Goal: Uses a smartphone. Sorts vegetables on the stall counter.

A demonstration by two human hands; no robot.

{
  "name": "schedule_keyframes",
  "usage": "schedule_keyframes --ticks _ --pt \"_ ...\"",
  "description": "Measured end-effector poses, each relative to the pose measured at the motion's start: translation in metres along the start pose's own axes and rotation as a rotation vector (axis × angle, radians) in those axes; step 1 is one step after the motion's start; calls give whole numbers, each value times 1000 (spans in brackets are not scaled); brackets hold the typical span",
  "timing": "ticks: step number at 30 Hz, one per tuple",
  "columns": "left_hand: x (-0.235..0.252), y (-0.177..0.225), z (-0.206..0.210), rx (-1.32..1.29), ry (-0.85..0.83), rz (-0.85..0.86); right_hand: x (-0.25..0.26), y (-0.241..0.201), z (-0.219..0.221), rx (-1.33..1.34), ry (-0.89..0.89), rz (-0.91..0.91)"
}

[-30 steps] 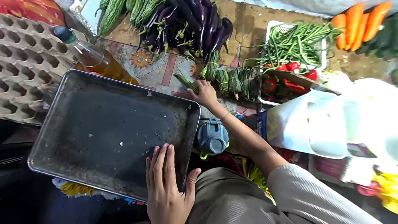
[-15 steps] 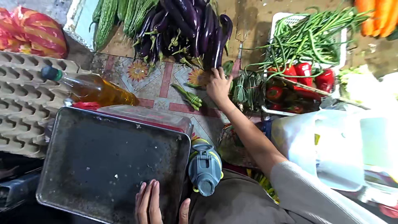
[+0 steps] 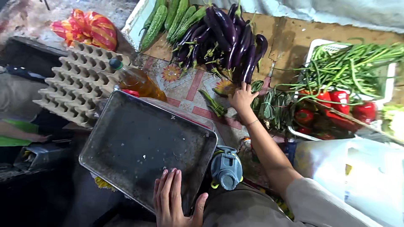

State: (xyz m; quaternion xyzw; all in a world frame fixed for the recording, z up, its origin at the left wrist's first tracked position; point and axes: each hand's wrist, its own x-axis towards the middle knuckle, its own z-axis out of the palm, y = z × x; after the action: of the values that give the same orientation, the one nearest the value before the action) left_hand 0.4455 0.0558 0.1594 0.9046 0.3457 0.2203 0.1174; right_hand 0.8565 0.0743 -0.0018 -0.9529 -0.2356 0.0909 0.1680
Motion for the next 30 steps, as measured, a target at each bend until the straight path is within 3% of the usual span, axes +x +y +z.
schedule_keyframes --ticks 4,7,10,14,20,24,28,30 --pt "0 -2 0 -53 29 21 36 -1 -35 161 157 120" --pt "6 -3 -9 -130 -21 17 73 18 -27 110 78 273" --pt "23 -8 -18 -122 -55 28 83 17 -31 79 -18 288" --pt "64 2 -26 -130 -175 98 81 4 -42 135 15 346" --pt "110 54 -3 -245 -453 498 112 20 -55 468 -99 447" --pt "117 63 22 -239 -572 723 133 32 -64 826 -38 546" --pt "125 60 30 -362 -622 718 172 41 -77 1456 52 546" --pt "135 56 27 -432 -563 602 193 45 -91 1424 81 500"
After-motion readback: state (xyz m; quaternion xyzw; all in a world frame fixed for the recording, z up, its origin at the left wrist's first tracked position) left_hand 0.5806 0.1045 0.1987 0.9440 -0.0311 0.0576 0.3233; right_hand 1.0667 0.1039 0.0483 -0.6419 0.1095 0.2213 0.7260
